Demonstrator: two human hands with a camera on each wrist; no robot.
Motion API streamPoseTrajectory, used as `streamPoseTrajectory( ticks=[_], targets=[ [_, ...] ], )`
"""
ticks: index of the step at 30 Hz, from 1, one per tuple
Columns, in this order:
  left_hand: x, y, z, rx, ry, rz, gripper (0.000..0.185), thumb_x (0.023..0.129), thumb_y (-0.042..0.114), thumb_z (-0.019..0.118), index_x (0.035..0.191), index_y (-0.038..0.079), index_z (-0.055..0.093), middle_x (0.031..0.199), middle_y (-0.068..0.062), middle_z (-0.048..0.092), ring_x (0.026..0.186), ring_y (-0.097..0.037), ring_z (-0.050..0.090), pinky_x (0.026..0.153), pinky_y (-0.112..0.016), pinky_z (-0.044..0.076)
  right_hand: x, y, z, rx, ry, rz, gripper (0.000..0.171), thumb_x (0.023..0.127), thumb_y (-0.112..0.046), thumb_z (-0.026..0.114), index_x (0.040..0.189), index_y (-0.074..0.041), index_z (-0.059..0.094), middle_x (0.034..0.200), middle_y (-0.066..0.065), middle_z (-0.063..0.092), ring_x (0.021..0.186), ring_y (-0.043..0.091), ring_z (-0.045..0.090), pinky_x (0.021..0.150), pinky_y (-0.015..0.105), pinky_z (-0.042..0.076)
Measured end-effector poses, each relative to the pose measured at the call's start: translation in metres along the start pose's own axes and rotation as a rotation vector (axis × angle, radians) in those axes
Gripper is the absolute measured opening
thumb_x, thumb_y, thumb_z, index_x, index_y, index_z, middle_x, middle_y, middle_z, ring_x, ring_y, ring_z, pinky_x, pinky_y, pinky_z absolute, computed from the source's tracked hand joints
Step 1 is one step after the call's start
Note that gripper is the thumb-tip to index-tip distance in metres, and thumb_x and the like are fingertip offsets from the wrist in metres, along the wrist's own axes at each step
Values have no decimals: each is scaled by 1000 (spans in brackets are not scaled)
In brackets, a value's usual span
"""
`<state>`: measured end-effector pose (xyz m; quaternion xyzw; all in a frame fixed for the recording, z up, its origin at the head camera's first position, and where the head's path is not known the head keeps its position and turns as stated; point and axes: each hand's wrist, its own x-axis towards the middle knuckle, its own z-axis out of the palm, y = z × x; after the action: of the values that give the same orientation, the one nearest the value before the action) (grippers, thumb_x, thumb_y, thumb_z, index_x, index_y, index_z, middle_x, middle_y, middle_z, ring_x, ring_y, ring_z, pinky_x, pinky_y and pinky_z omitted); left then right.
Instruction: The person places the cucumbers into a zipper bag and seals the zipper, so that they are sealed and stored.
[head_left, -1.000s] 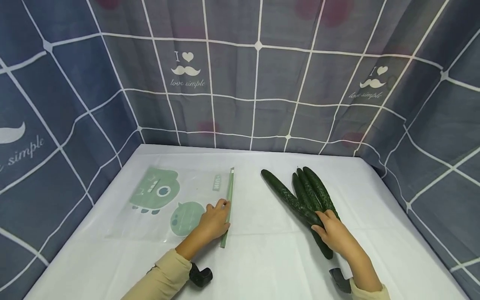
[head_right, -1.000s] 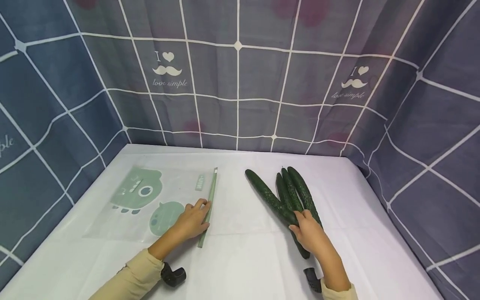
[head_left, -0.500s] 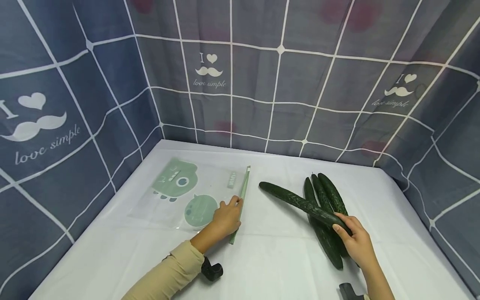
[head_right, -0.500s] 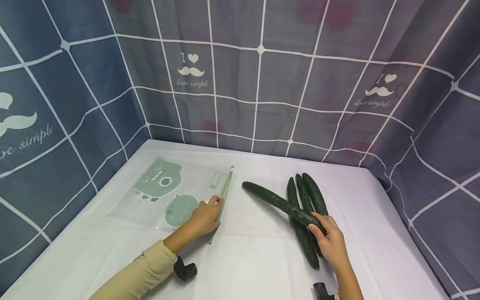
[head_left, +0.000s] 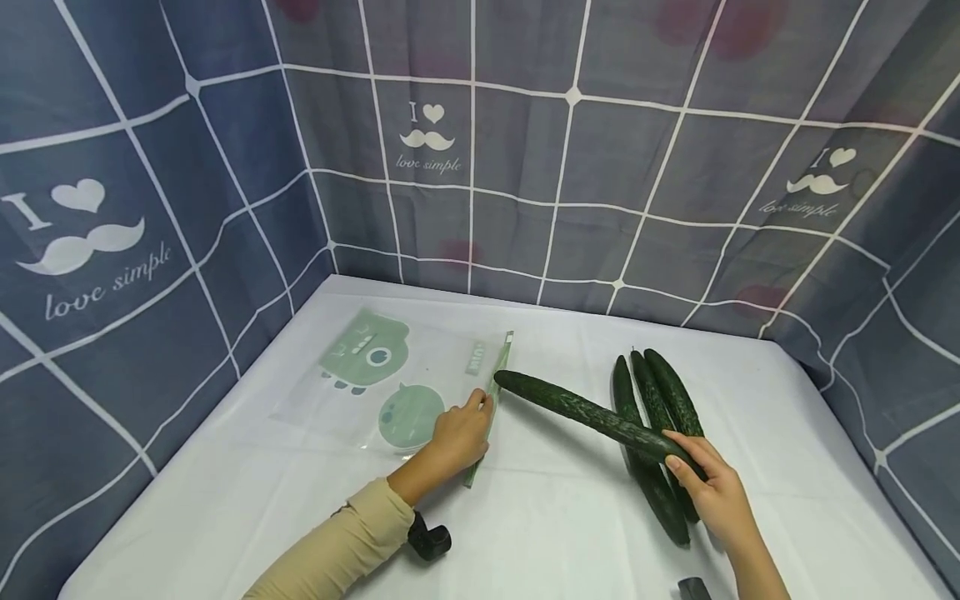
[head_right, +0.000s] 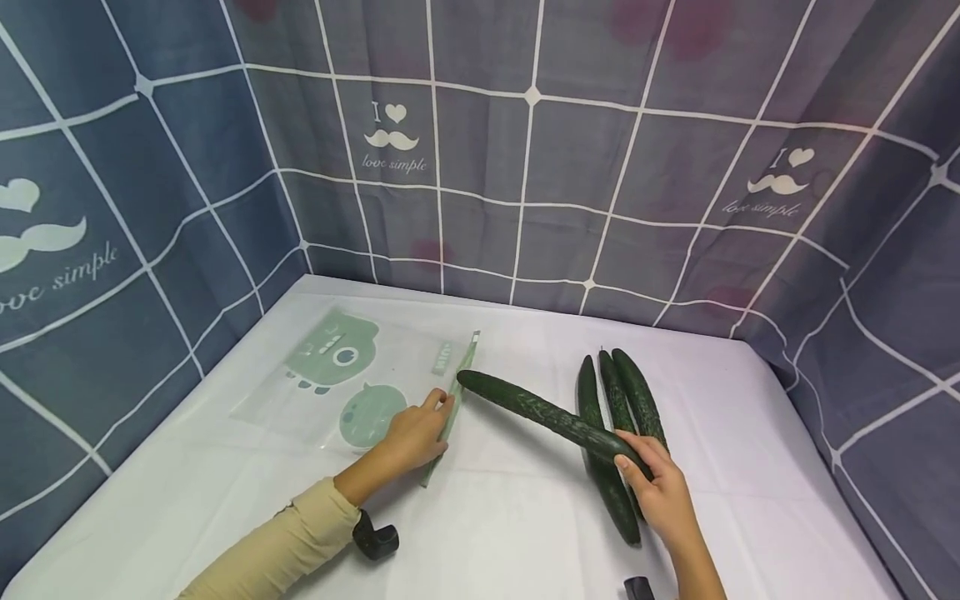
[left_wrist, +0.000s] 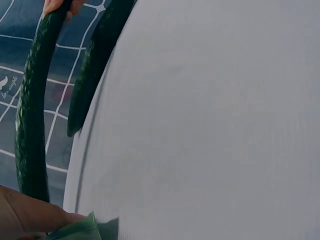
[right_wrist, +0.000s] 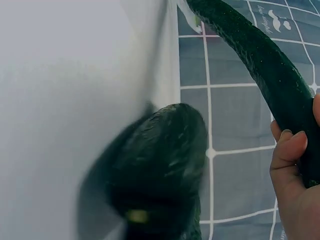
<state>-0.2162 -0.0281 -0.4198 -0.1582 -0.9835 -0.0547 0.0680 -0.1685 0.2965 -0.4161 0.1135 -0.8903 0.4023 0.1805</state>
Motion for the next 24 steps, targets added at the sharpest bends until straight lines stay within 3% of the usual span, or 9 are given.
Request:
streamPoseTrajectory(
  ticks=[10, 19, 24],
  targets=[
    [-4, 8, -6, 37, 39, 64, 66, 71, 24, 77, 128, 3, 52, 120, -6, 47, 39, -8, 39, 35, -19, 31, 16, 4, 26, 46, -61, 32, 32, 89, -13, 58, 120, -5, 59, 101, -24, 49, 78, -5, 48, 61, 17, 44],
    [-8, 12, -17, 41, 85, 84, 65, 71, 24, 76, 126, 0, 52, 112, -9, 46, 36, -6, 35, 33, -18, 28, 47, -8, 63, 247, -110, 13, 32, 88, -11, 58, 118, 1, 59, 93, -14, 52, 64, 4, 45, 52, 23, 39],
    [-7, 11, -20, 15, 70, 73, 64, 72, 21, 75, 128, 1, 50, 113, -8, 45, 37, -7, 35, 33, -18, 26, 64, -17, 83, 332, -152, 25, 32, 88, -9, 58, 118, 2, 58, 90, -8, 52, 62, 6, 44, 52, 24, 38]
  ],
)
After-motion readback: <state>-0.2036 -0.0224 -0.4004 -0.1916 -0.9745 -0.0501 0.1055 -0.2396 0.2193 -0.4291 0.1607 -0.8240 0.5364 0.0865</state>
